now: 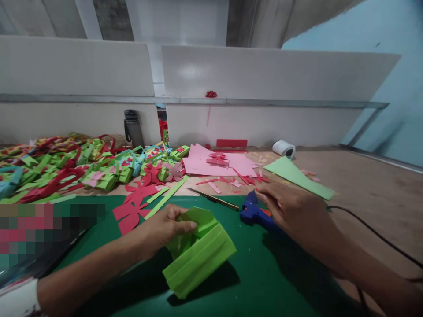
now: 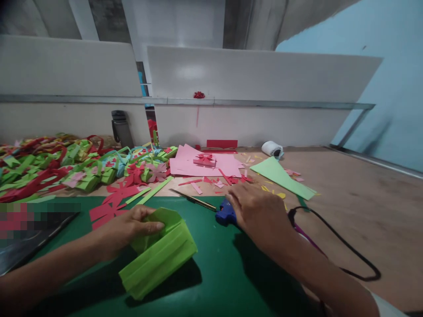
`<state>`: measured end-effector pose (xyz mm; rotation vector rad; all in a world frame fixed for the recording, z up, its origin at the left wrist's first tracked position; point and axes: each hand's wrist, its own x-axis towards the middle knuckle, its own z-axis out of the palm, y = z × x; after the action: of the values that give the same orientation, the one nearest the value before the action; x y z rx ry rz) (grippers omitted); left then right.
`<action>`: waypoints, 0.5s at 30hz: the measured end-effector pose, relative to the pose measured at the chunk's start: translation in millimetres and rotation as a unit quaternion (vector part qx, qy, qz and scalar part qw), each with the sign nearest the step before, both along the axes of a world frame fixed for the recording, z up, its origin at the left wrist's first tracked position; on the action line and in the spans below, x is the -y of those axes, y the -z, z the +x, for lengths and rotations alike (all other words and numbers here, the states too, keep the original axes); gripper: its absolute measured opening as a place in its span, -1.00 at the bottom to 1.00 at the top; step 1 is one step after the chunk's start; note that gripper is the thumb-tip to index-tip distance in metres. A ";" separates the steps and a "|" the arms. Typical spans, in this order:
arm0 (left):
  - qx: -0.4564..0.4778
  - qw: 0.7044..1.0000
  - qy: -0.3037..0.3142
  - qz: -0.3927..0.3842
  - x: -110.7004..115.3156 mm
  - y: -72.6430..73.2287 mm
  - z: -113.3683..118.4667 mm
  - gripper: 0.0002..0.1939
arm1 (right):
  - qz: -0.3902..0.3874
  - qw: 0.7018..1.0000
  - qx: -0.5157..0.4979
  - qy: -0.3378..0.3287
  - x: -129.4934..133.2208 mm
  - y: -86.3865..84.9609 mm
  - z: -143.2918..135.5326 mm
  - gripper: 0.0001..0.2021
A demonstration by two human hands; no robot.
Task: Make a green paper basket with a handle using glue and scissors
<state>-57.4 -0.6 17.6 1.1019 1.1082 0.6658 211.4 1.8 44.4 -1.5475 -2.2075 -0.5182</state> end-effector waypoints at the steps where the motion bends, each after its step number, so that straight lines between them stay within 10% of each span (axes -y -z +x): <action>1: 0.004 1.000 -0.005 -0.002 0.6 -0.1 -0.5 -0.83 | -0.015 0.998 0.046 0.034 0.7 0.3 3.9 -0.78; 7: -0.013 1.000 -0.014 0.015 -0.3 -0.9 -3.5 -0.86 | -0.095 0.976 0.178 0.085 1.4 21.7 11.7 -0.92; 15: 0.040 0.998 -0.016 0.039 -0.2 1.3 -1.7 -0.85 | -0.129 0.972 0.150 0.123 -8.6 42.7 18.9 -0.52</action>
<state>-59.0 -0.4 16.3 1.1165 1.0409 0.7780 230.4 10.4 1.7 -2.0135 -2.3938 -0.5913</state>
